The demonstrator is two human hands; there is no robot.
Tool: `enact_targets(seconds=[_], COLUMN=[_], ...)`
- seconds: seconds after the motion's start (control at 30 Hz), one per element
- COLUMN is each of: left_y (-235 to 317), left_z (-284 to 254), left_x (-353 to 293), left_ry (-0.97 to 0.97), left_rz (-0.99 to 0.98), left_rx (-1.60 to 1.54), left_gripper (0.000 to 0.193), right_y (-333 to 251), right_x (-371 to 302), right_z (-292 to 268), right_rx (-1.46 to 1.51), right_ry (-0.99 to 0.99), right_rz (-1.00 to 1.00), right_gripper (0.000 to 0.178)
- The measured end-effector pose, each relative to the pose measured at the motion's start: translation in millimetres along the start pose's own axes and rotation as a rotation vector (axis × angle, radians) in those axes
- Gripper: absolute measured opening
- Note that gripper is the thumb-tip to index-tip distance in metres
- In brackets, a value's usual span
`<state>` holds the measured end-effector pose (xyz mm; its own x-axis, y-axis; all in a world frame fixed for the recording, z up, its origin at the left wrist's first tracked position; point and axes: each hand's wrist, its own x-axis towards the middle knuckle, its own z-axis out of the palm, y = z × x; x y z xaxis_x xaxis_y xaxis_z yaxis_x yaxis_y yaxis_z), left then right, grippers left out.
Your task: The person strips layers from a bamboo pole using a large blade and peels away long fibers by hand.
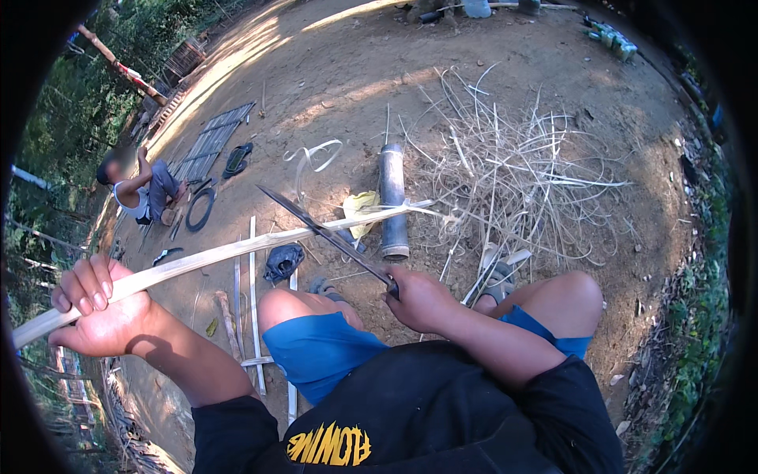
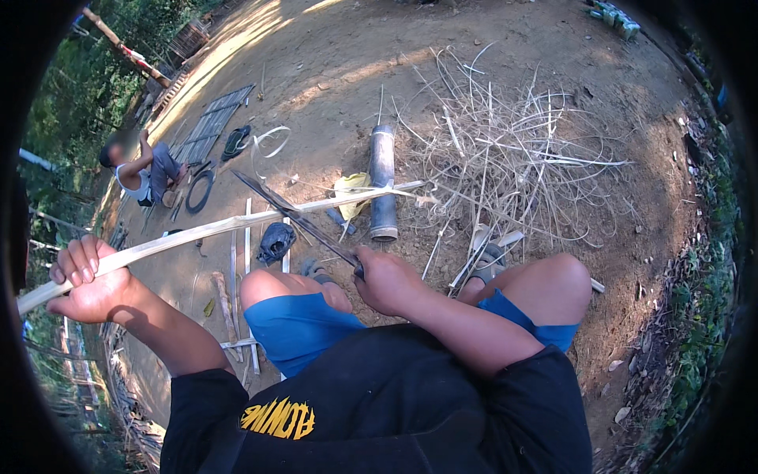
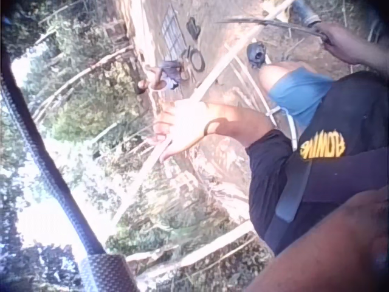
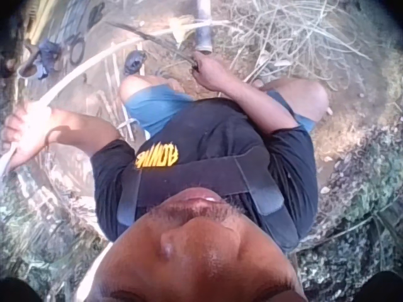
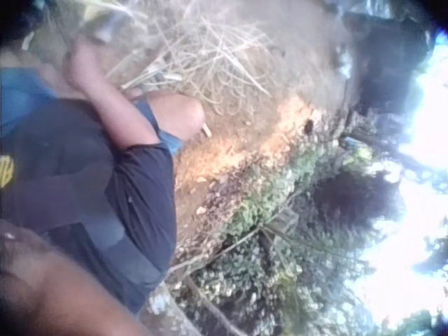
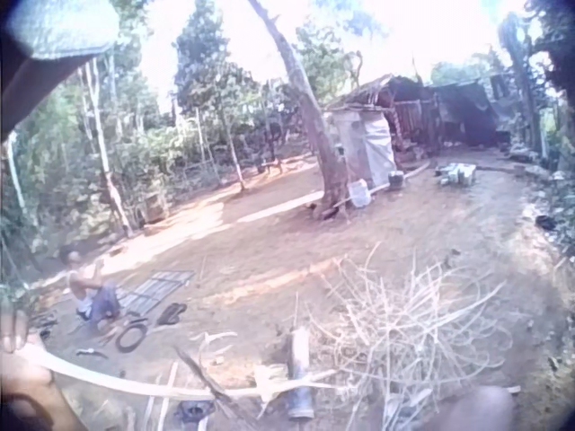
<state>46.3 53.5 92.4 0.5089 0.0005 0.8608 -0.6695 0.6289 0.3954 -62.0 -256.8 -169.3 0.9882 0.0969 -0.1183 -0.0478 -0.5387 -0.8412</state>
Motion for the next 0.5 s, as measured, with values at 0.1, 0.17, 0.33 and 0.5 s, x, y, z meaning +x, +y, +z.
enact_targets(seconds=[0.1, 0.17, 0.33, 0.5], left_y=[-5, -3, 6, 11], left_z=[12, 16, 28, 53], left_x=[-13, -17, -32, -55], left_ry=[-0.021, -0.058, -0.105, 0.062], left_rz=[0.013, -0.043, -0.028, 0.080], left_rx=[-0.025, -0.100, -0.084, 0.025], left_gripper=[0.062, 0.058, 0.047, 0.053], right_y=[3, -3, -34, 2], right_x=[-4, -11, -38, -32], right_z=[2, 1, 2, 38], right_rx=[-0.020, -0.030, 0.077, 0.115], right_ry=[-0.021, -0.038, -0.105, 0.036], right_rz=[0.013, 0.028, -0.057, -0.265], right_gripper=[0.044, 0.044, 0.041, 0.032])
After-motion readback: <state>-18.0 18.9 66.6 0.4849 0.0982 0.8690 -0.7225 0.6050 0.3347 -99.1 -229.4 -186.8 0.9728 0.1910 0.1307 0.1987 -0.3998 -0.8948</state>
